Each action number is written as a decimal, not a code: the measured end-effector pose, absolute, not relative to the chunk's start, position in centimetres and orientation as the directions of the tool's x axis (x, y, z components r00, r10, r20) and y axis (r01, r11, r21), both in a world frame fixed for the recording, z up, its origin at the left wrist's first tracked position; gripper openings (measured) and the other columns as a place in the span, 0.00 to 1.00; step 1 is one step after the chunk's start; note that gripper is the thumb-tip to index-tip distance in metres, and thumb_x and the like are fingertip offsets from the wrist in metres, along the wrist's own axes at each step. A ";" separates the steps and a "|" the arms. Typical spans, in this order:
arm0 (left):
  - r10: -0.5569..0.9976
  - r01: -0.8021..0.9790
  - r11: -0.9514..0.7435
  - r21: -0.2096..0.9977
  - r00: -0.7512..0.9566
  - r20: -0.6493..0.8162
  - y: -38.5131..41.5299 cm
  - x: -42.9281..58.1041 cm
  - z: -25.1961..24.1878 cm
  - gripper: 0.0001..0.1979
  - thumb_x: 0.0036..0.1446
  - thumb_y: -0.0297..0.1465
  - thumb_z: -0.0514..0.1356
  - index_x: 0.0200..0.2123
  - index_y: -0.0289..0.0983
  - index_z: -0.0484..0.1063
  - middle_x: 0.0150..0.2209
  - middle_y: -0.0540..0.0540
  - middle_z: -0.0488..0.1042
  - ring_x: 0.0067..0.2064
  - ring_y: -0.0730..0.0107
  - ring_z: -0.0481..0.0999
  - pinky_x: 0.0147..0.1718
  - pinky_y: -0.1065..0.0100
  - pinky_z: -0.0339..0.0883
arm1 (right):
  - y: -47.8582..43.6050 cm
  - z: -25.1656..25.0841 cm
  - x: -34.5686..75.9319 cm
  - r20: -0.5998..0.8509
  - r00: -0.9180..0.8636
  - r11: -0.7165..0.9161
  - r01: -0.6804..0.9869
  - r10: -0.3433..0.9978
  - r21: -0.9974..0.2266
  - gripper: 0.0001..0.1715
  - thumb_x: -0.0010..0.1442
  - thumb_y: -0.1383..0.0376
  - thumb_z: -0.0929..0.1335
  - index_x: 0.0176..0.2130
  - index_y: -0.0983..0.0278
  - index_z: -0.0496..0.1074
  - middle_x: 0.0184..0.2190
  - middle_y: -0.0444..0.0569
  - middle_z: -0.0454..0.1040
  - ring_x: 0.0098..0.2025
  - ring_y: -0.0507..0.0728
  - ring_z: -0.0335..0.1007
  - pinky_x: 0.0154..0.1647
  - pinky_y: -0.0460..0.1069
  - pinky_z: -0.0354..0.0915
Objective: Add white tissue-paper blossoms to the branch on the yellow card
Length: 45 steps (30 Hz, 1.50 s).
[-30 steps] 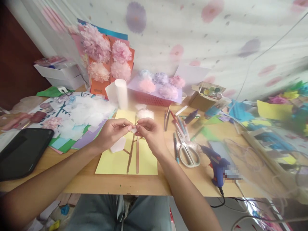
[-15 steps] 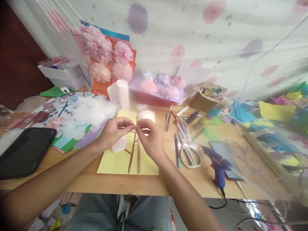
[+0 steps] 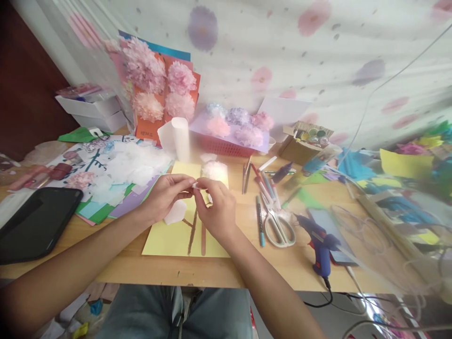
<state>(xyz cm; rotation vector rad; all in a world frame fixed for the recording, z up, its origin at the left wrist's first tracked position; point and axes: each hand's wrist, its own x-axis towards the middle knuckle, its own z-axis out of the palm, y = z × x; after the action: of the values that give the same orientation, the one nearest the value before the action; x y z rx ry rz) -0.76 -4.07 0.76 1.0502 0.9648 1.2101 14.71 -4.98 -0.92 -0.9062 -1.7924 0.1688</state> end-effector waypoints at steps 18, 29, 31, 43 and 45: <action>0.949 0.287 -0.311 0.906 0.151 0.278 -4.0 -1.3 -0.3 0.12 0.59 0.32 0.63 0.47 0.39 0.70 0.36 0.47 0.80 0.40 0.65 0.81 0.42 0.64 0.72 | -4.1 0.2 16.2 0.339 -0.165 0.374 0.291 0.926 -0.881 0.07 0.61 0.61 0.71 0.37 0.61 0.78 0.35 0.48 0.79 0.36 0.55 0.76 0.34 0.48 0.74; 0.960 0.245 -0.247 0.938 0.194 0.203 -4.3 -0.9 0.2 0.18 0.57 0.36 0.65 0.50 0.37 0.70 0.40 0.43 0.80 0.41 0.64 0.80 0.42 0.63 0.73 | -3.5 -0.1 16.1 0.058 -0.129 0.050 -0.067 0.990 -0.997 0.13 0.53 0.55 0.76 0.32 0.61 0.77 0.29 0.44 0.75 0.30 0.52 0.70 0.31 0.47 0.70; 0.963 0.155 -0.206 0.966 0.206 0.172 -4.2 -0.7 0.0 0.16 0.55 0.37 0.66 0.44 0.36 0.73 0.40 0.42 0.79 0.41 0.64 0.79 0.42 0.63 0.74 | -3.5 -0.2 15.9 -0.014 -0.112 -0.037 -0.200 0.994 -0.979 0.15 0.50 0.54 0.78 0.32 0.61 0.77 0.29 0.44 0.72 0.30 0.50 0.67 0.28 0.44 0.67; 0.984 -0.062 -0.108 0.992 0.137 0.115 -4.2 -0.4 0.0 0.11 0.54 0.36 0.68 0.34 0.34 0.78 0.35 0.44 0.79 0.39 0.66 0.78 0.43 0.64 0.72 | -4.4 -0.6 14.7 -0.117 -0.223 -0.201 -0.404 0.968 -0.892 0.17 0.49 0.54 0.78 0.30 0.61 0.74 0.31 0.42 0.71 0.33 0.49 0.67 0.32 0.42 0.67; 0.984 -0.039 -0.123 0.992 0.128 0.127 -4.1 -0.5 0.1 0.11 0.54 0.37 0.67 0.34 0.34 0.77 0.35 0.44 0.78 0.38 0.66 0.77 0.42 0.65 0.72 | -4.4 -0.5 14.7 -0.108 -0.208 -0.182 -0.379 0.972 -0.907 0.17 0.50 0.53 0.78 0.30 0.61 0.75 0.31 0.43 0.71 0.33 0.49 0.67 0.32 0.42 0.68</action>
<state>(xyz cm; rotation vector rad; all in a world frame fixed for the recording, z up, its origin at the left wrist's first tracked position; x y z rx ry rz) -0.54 -4.11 0.05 1.3356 1.0275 1.2164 14.67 -4.42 -0.55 -0.9100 -0.9503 1.6173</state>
